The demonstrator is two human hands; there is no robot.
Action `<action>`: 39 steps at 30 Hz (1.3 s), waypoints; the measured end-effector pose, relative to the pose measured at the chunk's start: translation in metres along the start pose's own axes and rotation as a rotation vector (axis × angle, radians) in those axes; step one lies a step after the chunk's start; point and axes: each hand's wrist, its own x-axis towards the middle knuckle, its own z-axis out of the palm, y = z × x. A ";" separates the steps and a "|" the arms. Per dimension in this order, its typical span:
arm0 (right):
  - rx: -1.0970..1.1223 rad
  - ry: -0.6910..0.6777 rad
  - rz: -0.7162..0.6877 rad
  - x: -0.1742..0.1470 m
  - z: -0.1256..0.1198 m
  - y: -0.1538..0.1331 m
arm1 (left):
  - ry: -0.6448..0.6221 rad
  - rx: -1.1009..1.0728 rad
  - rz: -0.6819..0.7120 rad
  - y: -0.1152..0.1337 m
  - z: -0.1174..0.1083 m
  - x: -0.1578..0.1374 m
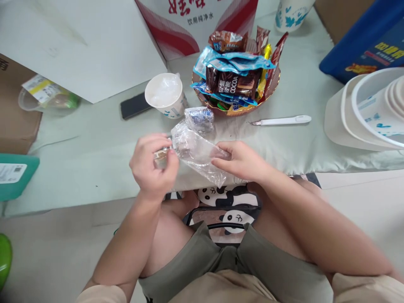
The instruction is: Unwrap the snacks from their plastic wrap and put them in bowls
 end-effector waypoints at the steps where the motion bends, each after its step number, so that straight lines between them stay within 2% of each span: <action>1: 0.031 -0.011 -0.029 -0.001 0.001 -0.002 | -0.044 0.018 0.038 0.006 0.001 -0.001; 3: 0.125 -0.059 -0.119 -0.002 0.003 -0.005 | -0.215 -0.027 0.008 0.016 0.003 -0.004; 5: 0.226 -0.109 -0.212 -0.004 0.006 -0.008 | -0.385 -0.146 -0.147 0.020 0.007 -0.007; 7: 0.275 -0.117 -0.263 -0.005 0.009 -0.008 | -0.478 -0.298 -0.326 0.018 0.009 -0.009; 8: 0.267 -0.081 -0.272 -0.004 0.011 -0.007 | -0.488 -0.359 -0.398 0.016 0.010 -0.009; 10: 0.188 0.099 -0.277 -0.003 0.013 -0.002 | -0.468 -0.432 -0.503 0.010 0.010 -0.009; 12: 0.101 0.296 -0.282 -0.002 0.015 0.003 | -0.453 -0.485 -0.578 0.005 0.010 -0.008; 13: 0.083 0.332 -0.284 -0.001 0.015 0.005 | -0.450 -0.516 -0.600 0.003 0.010 -0.006; 17: 0.158 0.218 -0.198 0.002 0.016 0.007 | -0.467 -0.600 -0.657 0.003 0.011 -0.003; 20: 0.222 0.272 -0.154 0.004 0.014 0.005 | -0.503 -0.600 -0.706 0.004 0.015 -0.004; 22: 0.203 0.259 -0.152 0.005 0.012 0.004 | -0.496 -0.561 -0.663 0.002 0.018 -0.005; 25: 0.096 0.255 -0.154 0.000 0.009 0.003 | -0.376 -0.437 -0.427 -0.001 0.019 -0.006; 28: 0.004 0.432 -0.242 -0.010 0.004 -0.001 | -0.120 -0.324 -0.182 -0.007 0.014 -0.001; 31: -0.173 0.643 -0.390 -0.008 -0.005 -0.015 | 0.080 -0.236 -0.077 -0.014 0.008 0.007; 33: -0.343 0.728 -0.547 0.011 -0.010 -0.032 | 0.147 -0.209 -0.019 -0.019 0.006 0.012; 35: -0.523 0.753 -0.704 0.046 -0.012 -0.053 | 0.189 -0.216 0.025 -0.023 0.005 0.015; 37: -0.660 0.720 -0.723 0.090 -0.011 -0.073 | 0.205 -0.216 0.029 -0.025 0.004 0.016; 39: -0.824 0.606 -0.644 0.130 -0.008 -0.089 | 0.213 -0.208 0.014 -0.026 0.003 0.016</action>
